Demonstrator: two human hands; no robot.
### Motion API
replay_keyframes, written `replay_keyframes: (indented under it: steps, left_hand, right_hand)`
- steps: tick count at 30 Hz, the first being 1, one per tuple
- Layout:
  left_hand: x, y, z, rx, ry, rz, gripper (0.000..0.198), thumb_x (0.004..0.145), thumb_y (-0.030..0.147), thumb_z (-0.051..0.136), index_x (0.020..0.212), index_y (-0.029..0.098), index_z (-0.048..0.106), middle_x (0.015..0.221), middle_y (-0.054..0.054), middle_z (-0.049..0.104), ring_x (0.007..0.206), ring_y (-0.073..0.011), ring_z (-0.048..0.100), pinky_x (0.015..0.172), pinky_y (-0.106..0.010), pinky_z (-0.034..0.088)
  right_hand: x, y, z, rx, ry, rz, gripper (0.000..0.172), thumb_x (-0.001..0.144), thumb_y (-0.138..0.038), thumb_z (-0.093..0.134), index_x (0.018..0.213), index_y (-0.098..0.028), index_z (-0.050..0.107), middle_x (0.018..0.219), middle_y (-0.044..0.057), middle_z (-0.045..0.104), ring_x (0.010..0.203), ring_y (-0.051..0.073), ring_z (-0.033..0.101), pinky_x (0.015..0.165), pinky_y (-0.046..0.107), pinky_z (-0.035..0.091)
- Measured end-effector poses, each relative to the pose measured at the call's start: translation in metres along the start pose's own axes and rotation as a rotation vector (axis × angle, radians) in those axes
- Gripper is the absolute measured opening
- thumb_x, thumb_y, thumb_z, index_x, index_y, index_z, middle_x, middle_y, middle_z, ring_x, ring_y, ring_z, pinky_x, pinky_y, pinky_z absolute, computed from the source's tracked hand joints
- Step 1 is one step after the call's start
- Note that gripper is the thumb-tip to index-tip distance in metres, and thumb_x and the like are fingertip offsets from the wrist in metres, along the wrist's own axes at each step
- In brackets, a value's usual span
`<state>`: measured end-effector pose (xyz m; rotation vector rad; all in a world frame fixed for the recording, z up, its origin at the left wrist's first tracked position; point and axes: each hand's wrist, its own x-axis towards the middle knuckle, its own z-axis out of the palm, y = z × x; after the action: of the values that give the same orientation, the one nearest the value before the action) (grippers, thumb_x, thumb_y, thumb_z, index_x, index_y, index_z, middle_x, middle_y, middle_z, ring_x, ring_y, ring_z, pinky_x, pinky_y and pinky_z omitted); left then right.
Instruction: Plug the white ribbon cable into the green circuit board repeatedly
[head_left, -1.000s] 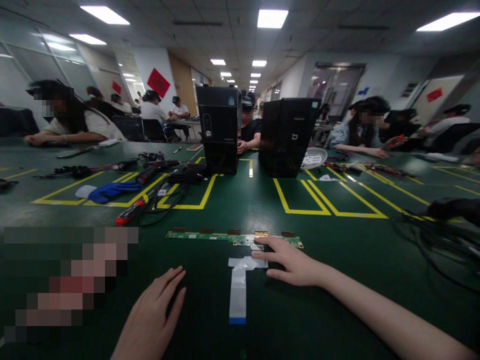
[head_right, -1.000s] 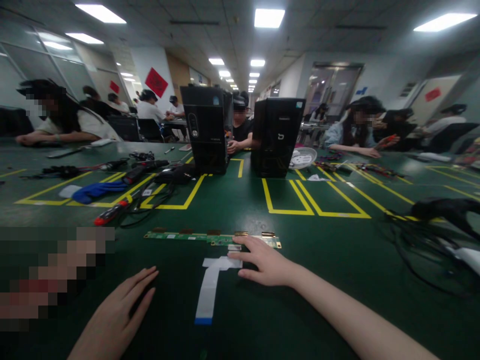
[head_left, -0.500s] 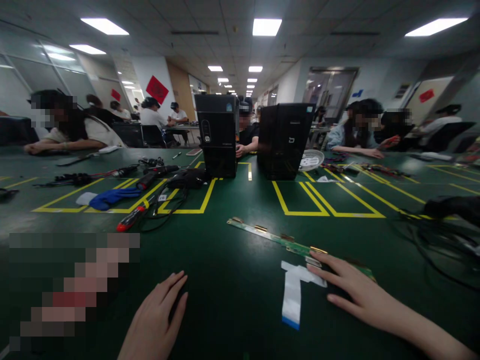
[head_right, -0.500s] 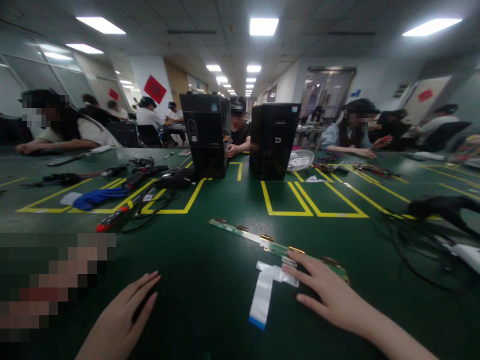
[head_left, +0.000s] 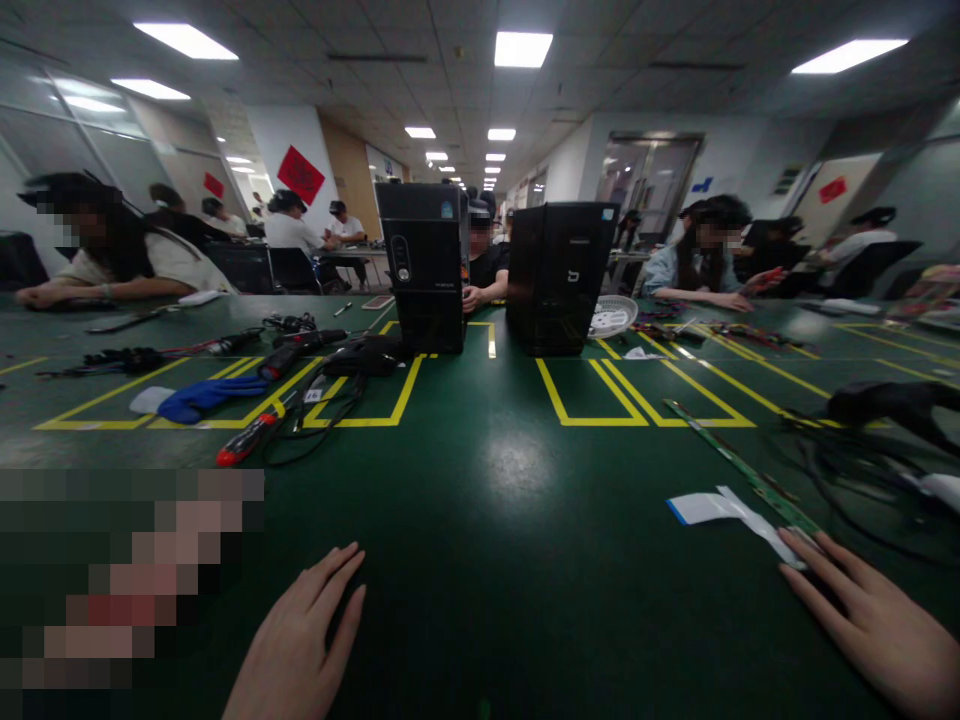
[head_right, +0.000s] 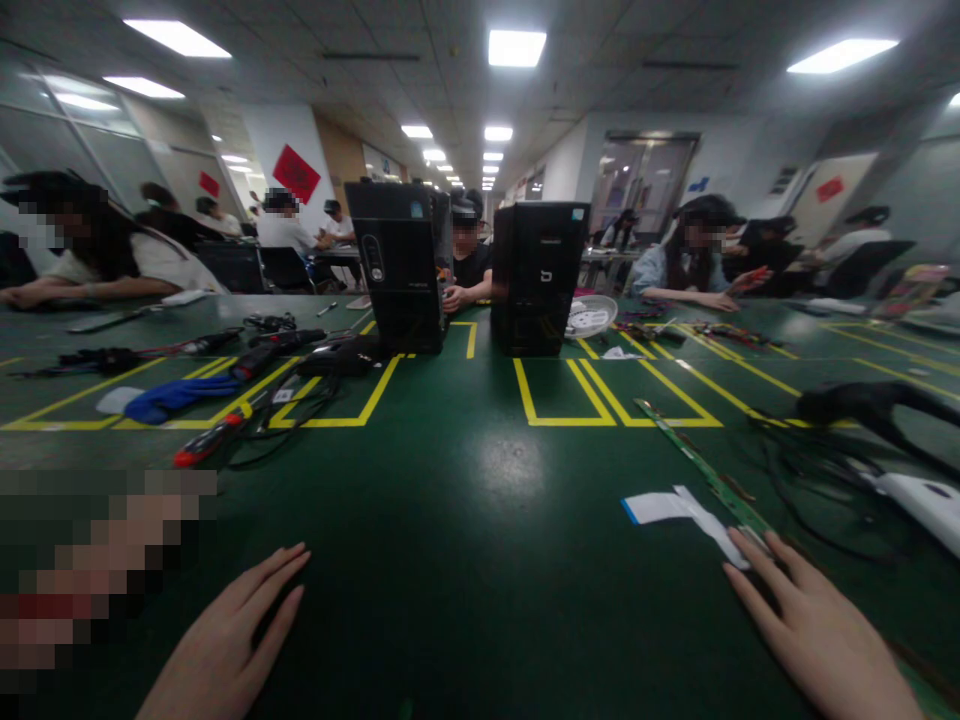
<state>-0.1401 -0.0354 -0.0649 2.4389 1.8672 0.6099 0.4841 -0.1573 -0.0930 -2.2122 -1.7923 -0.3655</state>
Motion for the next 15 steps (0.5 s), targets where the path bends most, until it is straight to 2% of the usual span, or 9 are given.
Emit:
replay_keyframes:
  steps: [2, 5, 11, 15]
  left_hand:
    - [0.000, 0.000, 0.000, 0.002, 0.002, 0.007, 0.053, 0.096, 0.052, 0.035, 0.133, 0.022, 0.060, 0.139, -0.009, 0.058, 0.124, -0.0304, 0.057, 0.101, -0.052, 0.048]
    - [0.000, 0.000, 0.000, -0.005, 0.011, 0.017, 0.052, 0.096, 0.051, 0.036, 0.133, 0.022, 0.059, 0.139, -0.009, 0.058, 0.125, -0.0304, 0.056, 0.103, -0.052, 0.048]
    - [0.000, 0.000, -0.001, -0.009, 0.006, 0.007, 0.052, 0.096, 0.051, 0.036, 0.131, 0.022, 0.060, 0.138, -0.008, 0.059, 0.124, -0.0305, 0.057, 0.102, -0.053, 0.048]
    - [0.000, 0.002, -0.001, -0.021, 0.026, 0.009, 0.053, 0.096, 0.051, 0.035, 0.130, 0.021, 0.062, 0.137, -0.009, 0.059, 0.124, -0.0301, 0.056, 0.103, -0.052, 0.047]
  right_hand:
    - [-0.001, 0.006, 0.002, -0.046, -0.018, -0.020, 0.053, 0.083, -0.046, 0.031, 0.105, -0.018, 0.069, 0.129, 0.018, 0.060, 0.129, 0.040, 0.047, 0.107, 0.060, 0.039]
    - [0.000, 0.019, 0.004, -0.040, -0.013, -0.035, 0.049, 0.082, -0.040, 0.032, 0.105, -0.018, 0.069, 0.133, 0.021, 0.056, 0.132, 0.041, 0.042, 0.108, 0.063, 0.034]
    - [0.008, 0.052, 0.007, 0.011, -0.045, -0.072, 0.046, 0.082, -0.037, 0.035, 0.100, -0.018, 0.073, 0.135, 0.025, 0.052, 0.138, 0.038, 0.035, 0.109, 0.058, 0.031]
    - [0.011, 0.056, 0.005, 0.018, -0.056, -0.069, 0.048, 0.085, -0.037, 0.033, 0.101, -0.016, 0.073, 0.136, 0.024, 0.051, 0.138, 0.036, 0.036, 0.110, 0.055, 0.028]
